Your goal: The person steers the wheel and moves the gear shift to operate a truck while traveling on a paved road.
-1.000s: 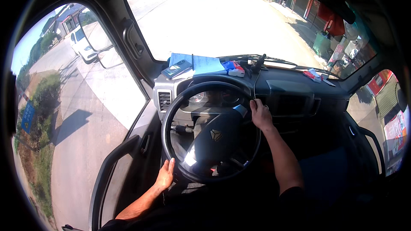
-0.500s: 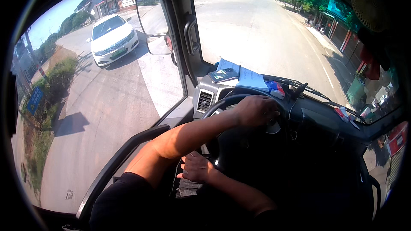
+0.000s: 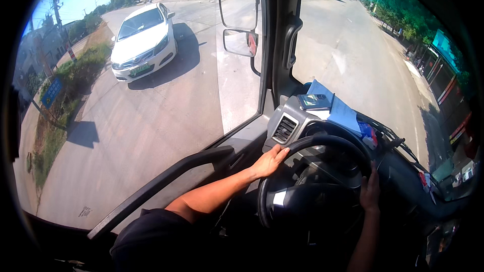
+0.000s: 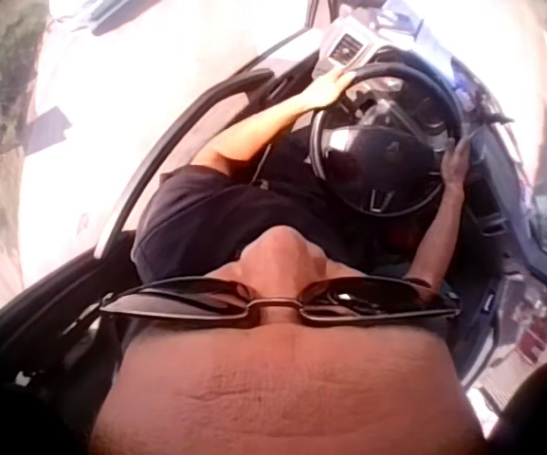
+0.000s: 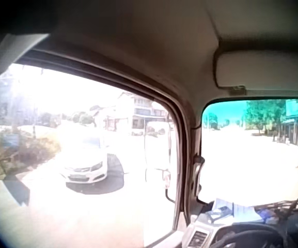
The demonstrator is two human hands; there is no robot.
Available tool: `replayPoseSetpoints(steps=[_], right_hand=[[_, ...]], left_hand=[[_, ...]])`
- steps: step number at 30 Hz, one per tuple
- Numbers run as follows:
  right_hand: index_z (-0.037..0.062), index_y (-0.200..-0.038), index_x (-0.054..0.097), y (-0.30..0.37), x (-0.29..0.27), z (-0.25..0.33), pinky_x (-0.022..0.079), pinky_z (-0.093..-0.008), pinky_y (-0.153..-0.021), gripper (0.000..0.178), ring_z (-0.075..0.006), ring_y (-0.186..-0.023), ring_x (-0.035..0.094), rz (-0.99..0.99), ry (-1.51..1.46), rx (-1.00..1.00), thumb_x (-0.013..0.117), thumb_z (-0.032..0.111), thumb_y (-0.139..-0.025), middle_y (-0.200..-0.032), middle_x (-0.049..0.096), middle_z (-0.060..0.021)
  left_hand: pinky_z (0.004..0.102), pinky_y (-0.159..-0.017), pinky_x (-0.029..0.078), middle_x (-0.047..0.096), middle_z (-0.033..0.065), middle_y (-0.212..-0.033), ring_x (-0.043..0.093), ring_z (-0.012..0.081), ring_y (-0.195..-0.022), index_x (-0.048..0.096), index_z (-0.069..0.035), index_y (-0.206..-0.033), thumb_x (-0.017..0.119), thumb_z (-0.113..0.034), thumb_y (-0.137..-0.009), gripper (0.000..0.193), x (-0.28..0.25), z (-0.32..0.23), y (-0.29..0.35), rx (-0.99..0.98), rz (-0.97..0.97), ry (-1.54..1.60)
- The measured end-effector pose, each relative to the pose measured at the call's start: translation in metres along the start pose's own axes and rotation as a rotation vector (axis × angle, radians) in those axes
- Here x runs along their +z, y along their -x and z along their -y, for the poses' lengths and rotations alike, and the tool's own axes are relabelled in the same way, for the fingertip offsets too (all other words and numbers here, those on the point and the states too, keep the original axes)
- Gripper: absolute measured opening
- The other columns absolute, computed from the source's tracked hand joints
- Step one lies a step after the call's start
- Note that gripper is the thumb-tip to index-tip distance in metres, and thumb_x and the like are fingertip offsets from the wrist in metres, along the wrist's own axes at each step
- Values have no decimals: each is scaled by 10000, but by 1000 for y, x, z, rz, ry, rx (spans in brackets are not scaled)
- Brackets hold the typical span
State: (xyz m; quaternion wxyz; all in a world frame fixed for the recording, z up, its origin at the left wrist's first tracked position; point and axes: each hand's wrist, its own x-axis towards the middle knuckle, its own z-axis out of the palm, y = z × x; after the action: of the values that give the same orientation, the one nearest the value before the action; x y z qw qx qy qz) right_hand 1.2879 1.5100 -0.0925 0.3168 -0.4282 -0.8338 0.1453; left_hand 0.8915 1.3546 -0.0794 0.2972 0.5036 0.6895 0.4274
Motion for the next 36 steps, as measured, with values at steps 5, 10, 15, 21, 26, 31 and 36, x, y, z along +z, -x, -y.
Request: replayPoseSetpoints(steps=[5,10,15,21,26,31,36], right_hand=[[93,-1090,732,-184,52,118,481,-469,-930,426,-391,-1017,668,131,180,-172,500,449,-1061,-1030,728,-164],[104,-765,795,-176,130,223,408,-423,-941,548,-262,-871,646,112,136,-663,547,525,-1012,-805,725,-72],[110,-1141,729,-66,116,259,355,-507,-1136,464,-304,-1151,591,510,-22,-767,573,521,-990,-1136,685,-113],[262,-1565,421,34,40,148,118,-630,-1257,712,-339,-1567,217,858,451,-729,463,675,-986,-1665,312,-111],[216,-1608,351,-33,-22,7,78,-710,-1218,753,-451,-1560,163,270,470,-349,334,696,-1028,-1688,205,-209],[107,-1578,358,-254,-29,-88,265,-602,-1206,691,-495,-1513,256,45,93,198,396,573,-1070,-1568,410,-263],[8,-1296,614,-455,105,-35,212,-586,-1227,675,-445,-1470,356,312,520,191,426,607,-1047,-1354,601,-263]], left_hand=[[508,-840,514,652,285,-978,674,419,-966,500,-21,-1185,370,-547,-1104,548,46,27,131,-320,5,32],[492,-915,525,692,283,-1146,668,408,-1128,585,0,-1240,503,-474,-1074,509,53,-23,107,24,959,-235],[433,-792,543,728,179,-936,715,342,-890,651,-23,-1144,660,-353,-1008,357,28,-189,-3,587,852,150],[494,-887,535,714,202,-1049,684,414,-988,643,-31,-1149,651,-408,-982,412,55,-204,-238,779,148,-310],[469,-983,511,713,267,-1158,666,415,-1144,647,13,-1241,595,-640,-957,714,46,-131,-302,223,282,-390],[539,-927,515,698,341,-1060,667,503,-1063,531,29,-1171,513,-638,-1002,688,21,-77,-280,-163,-4,-259],[557,-903,506,635,395,-1083,644,557,-1044,361,51,-1251,526,-522,-1044,631,41,29,-240,-363,-145,18]])
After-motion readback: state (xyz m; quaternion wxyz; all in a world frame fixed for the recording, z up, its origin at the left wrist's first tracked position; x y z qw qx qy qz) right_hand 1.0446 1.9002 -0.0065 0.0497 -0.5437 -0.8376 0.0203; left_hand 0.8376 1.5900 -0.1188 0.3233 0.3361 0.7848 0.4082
